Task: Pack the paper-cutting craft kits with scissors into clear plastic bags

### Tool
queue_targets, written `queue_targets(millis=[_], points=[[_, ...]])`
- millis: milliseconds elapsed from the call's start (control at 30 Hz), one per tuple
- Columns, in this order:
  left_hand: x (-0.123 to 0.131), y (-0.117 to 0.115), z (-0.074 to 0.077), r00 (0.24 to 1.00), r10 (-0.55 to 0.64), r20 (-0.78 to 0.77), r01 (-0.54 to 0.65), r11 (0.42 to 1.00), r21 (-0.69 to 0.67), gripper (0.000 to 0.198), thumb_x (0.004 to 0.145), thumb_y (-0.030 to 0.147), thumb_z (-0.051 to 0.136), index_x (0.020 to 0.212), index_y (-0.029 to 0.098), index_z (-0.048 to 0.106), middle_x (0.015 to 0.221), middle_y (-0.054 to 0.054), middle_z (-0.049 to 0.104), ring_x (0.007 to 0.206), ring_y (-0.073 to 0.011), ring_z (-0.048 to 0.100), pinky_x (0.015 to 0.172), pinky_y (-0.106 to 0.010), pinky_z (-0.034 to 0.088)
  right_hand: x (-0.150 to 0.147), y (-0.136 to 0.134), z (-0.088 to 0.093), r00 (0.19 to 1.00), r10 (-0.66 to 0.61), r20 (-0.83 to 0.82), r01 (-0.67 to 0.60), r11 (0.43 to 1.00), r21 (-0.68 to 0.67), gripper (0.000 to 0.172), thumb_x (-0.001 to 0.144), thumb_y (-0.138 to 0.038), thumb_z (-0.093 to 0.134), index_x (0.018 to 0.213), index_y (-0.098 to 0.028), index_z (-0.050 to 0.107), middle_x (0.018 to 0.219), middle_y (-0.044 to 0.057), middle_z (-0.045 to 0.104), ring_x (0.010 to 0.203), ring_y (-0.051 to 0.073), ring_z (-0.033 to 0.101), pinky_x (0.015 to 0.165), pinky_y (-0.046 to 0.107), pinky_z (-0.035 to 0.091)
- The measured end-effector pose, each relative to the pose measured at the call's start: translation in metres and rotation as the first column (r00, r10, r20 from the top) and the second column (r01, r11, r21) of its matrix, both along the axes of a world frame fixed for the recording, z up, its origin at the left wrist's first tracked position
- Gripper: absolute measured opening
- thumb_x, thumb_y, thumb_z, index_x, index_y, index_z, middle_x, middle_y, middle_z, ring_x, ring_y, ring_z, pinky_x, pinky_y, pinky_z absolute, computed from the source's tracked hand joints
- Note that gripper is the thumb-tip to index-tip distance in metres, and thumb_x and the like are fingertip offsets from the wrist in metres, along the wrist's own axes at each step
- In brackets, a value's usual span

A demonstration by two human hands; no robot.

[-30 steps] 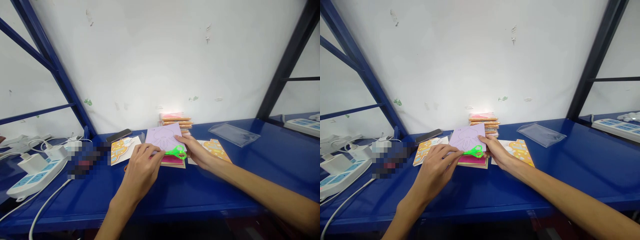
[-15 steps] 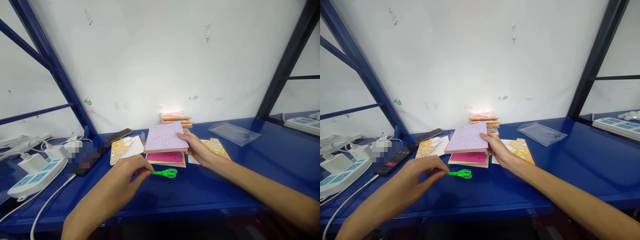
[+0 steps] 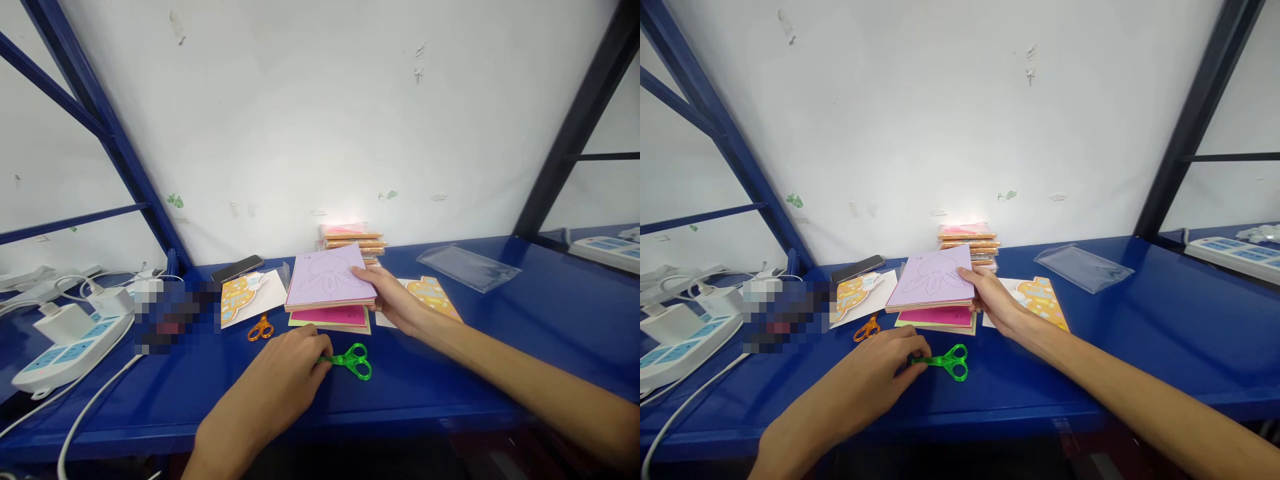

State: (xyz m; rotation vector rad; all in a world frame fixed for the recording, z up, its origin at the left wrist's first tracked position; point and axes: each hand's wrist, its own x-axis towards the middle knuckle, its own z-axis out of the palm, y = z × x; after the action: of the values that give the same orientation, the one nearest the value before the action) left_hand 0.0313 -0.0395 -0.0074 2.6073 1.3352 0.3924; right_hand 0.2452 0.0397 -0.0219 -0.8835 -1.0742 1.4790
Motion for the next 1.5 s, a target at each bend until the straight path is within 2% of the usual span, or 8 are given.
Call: queue_targets(millis=[200,367,533,633,733,967,1233,1500], points=[[-0.021,0.002,0.030,0.944,0.319,0.085,-0.327,0.938,0.113,0.032,0.096,0.039,0.048,0.070,0.025,0.062,0.070,-0.001,0.071,0.065,-0.0223,0.062,0.059,-0.033,0.036,0.001,-0.003,0.002,1.000,0.019,0.004,-0.019,1.000,-0.003,0.016,0.089,-0.031,0.072,0.101,-0.020,0.071,0.079,0.001,0.071,0.065,0.013,0.061,0.052,0.021,0.045],[-0.039,0.021,0.035,0.700,0.580,0.418,-0.639,0.769,0.004,0.034,0.094,0.046,0.044,0.085,0.023,0.068,0.074,-0.002,0.072,0.071,-0.0239,0.065,0.063,-0.032,0.041,0.000,-0.004,0.004,0.999,0.047,0.008,-0.047,0.999,-0.012,0.021,0.092,-0.031,0.069,0.110,-0.020,0.073,0.090,0.005,0.076,0.069,0.015,0.065,0.051,0.021,0.046],[-0.038,0.041,0.018,0.534,0.565,0.629,-0.231,0.813,-0.535,0.064,0.091,0.058,0.054,0.140,0.017,0.056,0.117,-0.014,0.074,0.090,-0.0268,0.072,0.065,-0.033,0.051,-0.003,-0.005,0.003,0.997,0.074,-0.010,-0.074,0.997,0.000,0.021,0.095,-0.030,0.068,0.113,-0.022,0.074,0.100,0.006,0.078,0.083,0.017,0.070,0.064,0.024,0.055],[-0.032,0.041,0.011,0.401,0.550,0.732,0.076,0.777,-0.625,0.058,0.089,0.048,0.065,0.138,0.017,0.059,0.124,-0.015,0.073,0.104,-0.0274,0.071,0.078,-0.034,0.056,-0.004,-0.004,0.000,0.994,0.098,0.046,-0.102,0.990,0.095,0.027,0.096,-0.033,0.066,0.120,-0.022,0.072,0.104,0.007,0.077,0.085,0.018,0.070,0.071,0.026,0.057],[-0.027,0.040,0.008,0.319,0.548,0.773,0.138,0.780,-0.611,0.058,0.085,0.039,0.074,0.137,0.017,0.060,0.128,-0.015,0.072,0.111,-0.0295,0.069,0.085,-0.037,0.057,-0.003,-0.005,-0.004,0.977,0.092,0.193,-0.144,0.951,0.272,0.038,0.098,-0.043,0.063,0.130,-0.022,0.066,0.116,0.009,0.075,0.095,0.021,0.070,0.080,0.033,0.058],[-0.027,0.043,0.006,0.297,0.416,0.860,0.098,0.882,-0.461,0.062,0.083,0.035,0.076,0.139,0.018,0.058,0.135,-0.014,0.070,0.124,-0.0322,0.064,0.098,-0.041,0.054,-0.002,-0.008,-0.008,0.832,-0.197,0.518,-0.175,0.793,0.583,0.040,0.104,-0.051,0.050,0.128,-0.022,0.062,0.117,0.009,0.073,0.098,0.026,0.069,0.082,0.042,0.056],[-0.025,0.044,0.004,0.301,0.422,0.855,0.085,0.881,-0.465,0.058,0.086,0.030,0.071,0.140,0.018,0.056,0.138,-0.013,0.068,0.130,-0.0319,0.060,0.106,-0.044,0.049,-0.001,-0.007,-0.008,0.824,-0.168,0.541,-0.206,0.801,0.562,0.042,0.103,-0.053,0.049,0.128,-0.023,0.061,0.112,0.009,0.073,0.095,0.024,0.069,0.078,0.039,0.056],[-0.048,0.040,0.017,0.545,0.471,0.694,-0.037,0.840,-0.542,0.053,0.076,0.025,0.071,0.127,0.014,0.063,0.134,-0.014,0.070,0.134,-0.0363,0.056,0.111,-0.047,0.043,-0.005,-0.014,-0.012,0.744,-0.110,0.659,-0.309,0.818,0.486,0.042,0.103,-0.056,0.048,0.115,-0.019,0.063,0.091,0.005,0.069,0.071,0.018,0.063,0.059,0.031,0.051]])
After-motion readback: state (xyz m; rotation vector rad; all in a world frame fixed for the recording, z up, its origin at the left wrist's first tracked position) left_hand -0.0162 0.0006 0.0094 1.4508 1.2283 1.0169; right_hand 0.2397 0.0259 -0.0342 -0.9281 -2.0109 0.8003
